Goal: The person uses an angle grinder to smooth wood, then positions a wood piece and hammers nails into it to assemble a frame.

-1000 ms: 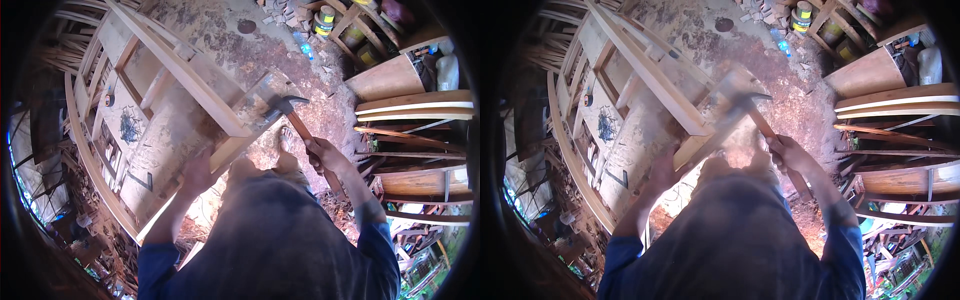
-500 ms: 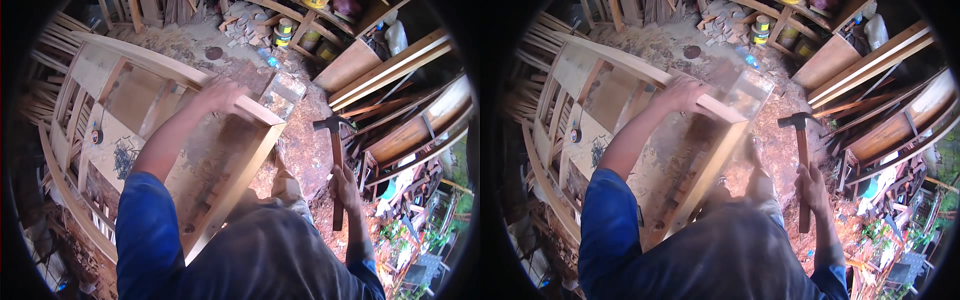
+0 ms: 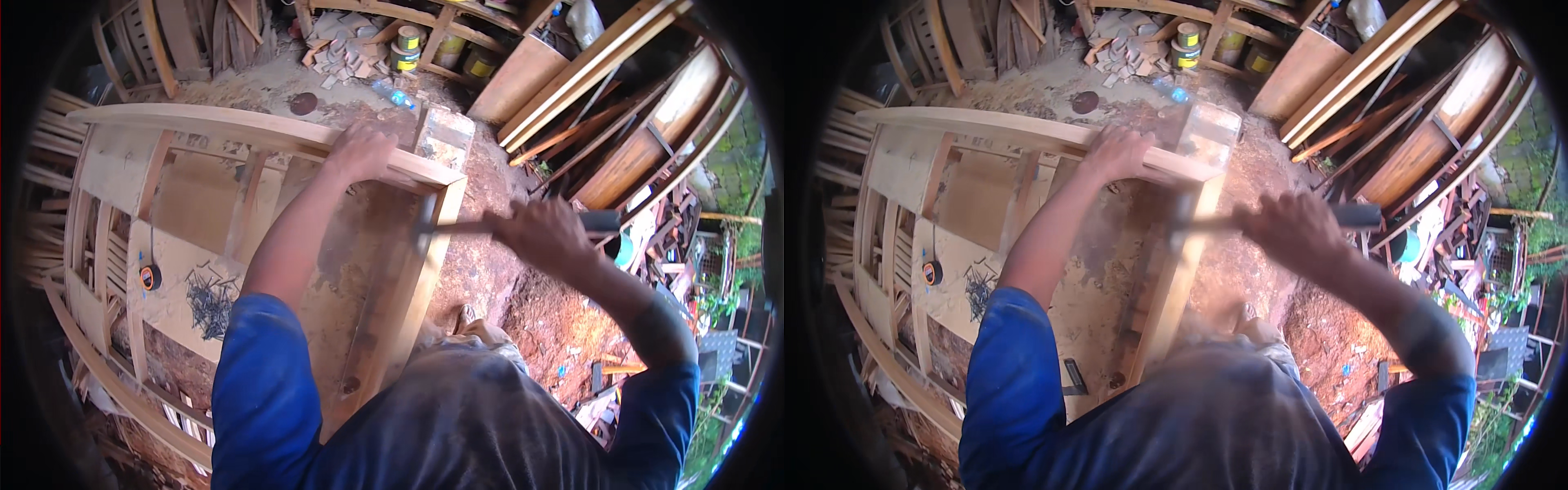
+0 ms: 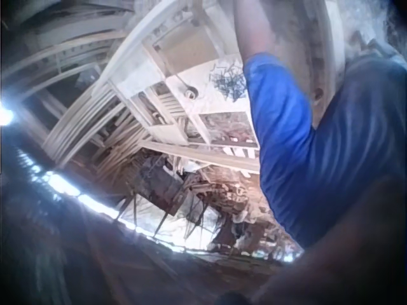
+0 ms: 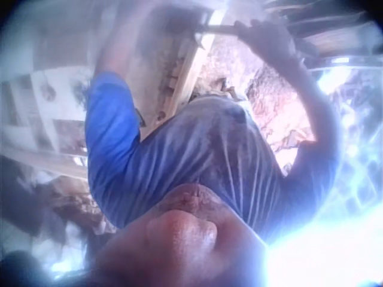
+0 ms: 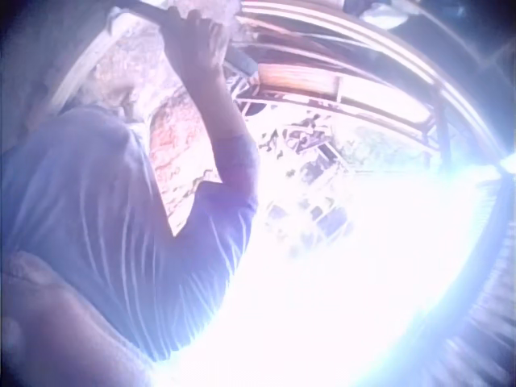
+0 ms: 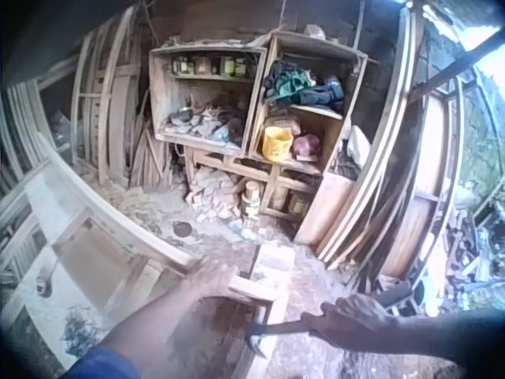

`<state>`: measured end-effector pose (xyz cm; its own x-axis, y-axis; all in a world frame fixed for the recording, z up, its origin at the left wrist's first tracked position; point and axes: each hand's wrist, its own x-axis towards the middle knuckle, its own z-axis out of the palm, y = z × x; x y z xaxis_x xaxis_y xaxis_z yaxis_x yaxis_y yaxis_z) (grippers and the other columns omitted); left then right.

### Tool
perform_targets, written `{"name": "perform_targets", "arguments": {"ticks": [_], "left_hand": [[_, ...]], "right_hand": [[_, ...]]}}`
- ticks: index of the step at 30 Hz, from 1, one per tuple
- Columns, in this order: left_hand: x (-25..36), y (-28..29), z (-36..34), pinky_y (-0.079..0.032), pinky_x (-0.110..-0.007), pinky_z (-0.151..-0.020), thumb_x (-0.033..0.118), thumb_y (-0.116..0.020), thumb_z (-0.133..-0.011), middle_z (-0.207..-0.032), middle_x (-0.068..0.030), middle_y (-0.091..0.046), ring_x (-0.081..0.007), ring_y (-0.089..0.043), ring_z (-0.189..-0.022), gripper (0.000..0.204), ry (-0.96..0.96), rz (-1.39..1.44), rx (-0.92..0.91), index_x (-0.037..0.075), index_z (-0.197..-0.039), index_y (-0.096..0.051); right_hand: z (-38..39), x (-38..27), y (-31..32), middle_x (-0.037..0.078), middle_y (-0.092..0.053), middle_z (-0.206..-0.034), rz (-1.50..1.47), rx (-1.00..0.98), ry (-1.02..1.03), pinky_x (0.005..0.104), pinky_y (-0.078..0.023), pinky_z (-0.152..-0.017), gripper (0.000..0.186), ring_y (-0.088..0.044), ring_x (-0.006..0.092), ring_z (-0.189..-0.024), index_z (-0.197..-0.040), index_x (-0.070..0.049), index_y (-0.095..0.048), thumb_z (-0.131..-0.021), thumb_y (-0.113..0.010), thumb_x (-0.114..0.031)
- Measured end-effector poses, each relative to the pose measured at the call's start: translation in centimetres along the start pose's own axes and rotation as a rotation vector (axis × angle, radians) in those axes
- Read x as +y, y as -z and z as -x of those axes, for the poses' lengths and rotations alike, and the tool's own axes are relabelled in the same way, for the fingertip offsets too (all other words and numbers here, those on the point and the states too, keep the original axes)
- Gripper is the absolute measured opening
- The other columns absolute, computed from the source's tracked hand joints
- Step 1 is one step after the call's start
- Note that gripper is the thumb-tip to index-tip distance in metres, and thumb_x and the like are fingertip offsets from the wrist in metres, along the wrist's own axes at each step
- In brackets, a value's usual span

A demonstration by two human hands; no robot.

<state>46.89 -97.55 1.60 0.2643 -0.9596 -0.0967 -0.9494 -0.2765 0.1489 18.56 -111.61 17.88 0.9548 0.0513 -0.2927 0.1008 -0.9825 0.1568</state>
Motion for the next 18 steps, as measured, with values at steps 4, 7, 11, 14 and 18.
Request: {"name": "perform_targets", "arguments": {"ticks": [4, 7, 11, 14, 18], "left_hand": [[0.0, -1.0, -0.2, -0.045, -0.053, -0.097, 0.082, -0.066, -0.071, -0.099, -0.0191, -0.072, -0.0389, -0.066, -0.105, 0.081, -0.002, 0.009, 0.028, 0.011, -0.111, -0.065], [-0.5, -1.9, 0.2, -0.044, -0.055, -0.098, 0.082, -0.067, -0.071, -0.101, -0.0198, -0.071, -0.0395, -0.065, -0.106, 0.083, 0.007, 0.016, 0.126, 0.010, -0.111, -0.065], [0.6, -0.9, -0.1, -0.045, -0.054, -0.096, 0.081, -0.069, -0.070, -0.100, -0.0207, -0.072, -0.0398, -0.066, -0.104, 0.083, -0.033, -0.023, 0.108, 0.009, -0.111, -0.065], [2.5, 1.7, 0.0, -0.045, -0.052, -0.099, 0.084, -0.065, -0.072, -0.108, -0.0188, -0.072, -0.0346, -0.066, -0.110, 0.083, 0.054, -0.011, -0.064, 0.011, -0.114, -0.067], [1.1, 0.9, 0.0, -0.048, -0.051, -0.095, 0.083, -0.067, -0.071, -0.101, -0.0186, -0.073, -0.0369, -0.069, -0.101, 0.086, 0.113, -0.115, -0.098, 0.008, -0.113, -0.066]], "right_hand": [[0.4, -1.1, 1.6, 0.009, -0.066, -0.077, -0.051, -0.031, -0.094, 0.0431, -0.052, -0.053, 0.028, -0.067, 0.0264, -0.061, -0.112, -0.013, -0.064, -0.099, -0.060, -0.038], [3.8, -3.1, 0.1, 0.012, -0.065, -0.068, -0.464, -0.037, -0.130, 0.0441, -0.050, -0.051, 0.026, -0.065, 0.0270, -0.055, -0.103, -0.007, -0.063, -0.100, -0.059, -0.033], [11.1, -6.8, -5.4, 0.009, -0.059, -0.064, -1.129, 0.098, -0.904, 0.0388, -0.048, -0.048, 0.031, -0.060, 0.0199, -0.051, -0.107, -0.003, -0.062, -0.105, -0.052, -0.033], [12.3, -8.6, -7.1, -0.003, -0.045, -0.063, -2.133, 0.623, -1.380, 0.0268, -0.039, -0.042, 0.033, -0.044, 0.0090, -0.045, -0.101, -0.006, -0.055, -0.106, -0.050, -0.039], [7.9, -10.8, -7.4, -0.006, -0.040, -0.063, -2.369, 1.183, -1.700, 0.0259, -0.035, -0.043, 0.025, -0.037, 0.0070, -0.047, -0.088, -0.017, -0.045, -0.102, -0.055, -0.035]]}}
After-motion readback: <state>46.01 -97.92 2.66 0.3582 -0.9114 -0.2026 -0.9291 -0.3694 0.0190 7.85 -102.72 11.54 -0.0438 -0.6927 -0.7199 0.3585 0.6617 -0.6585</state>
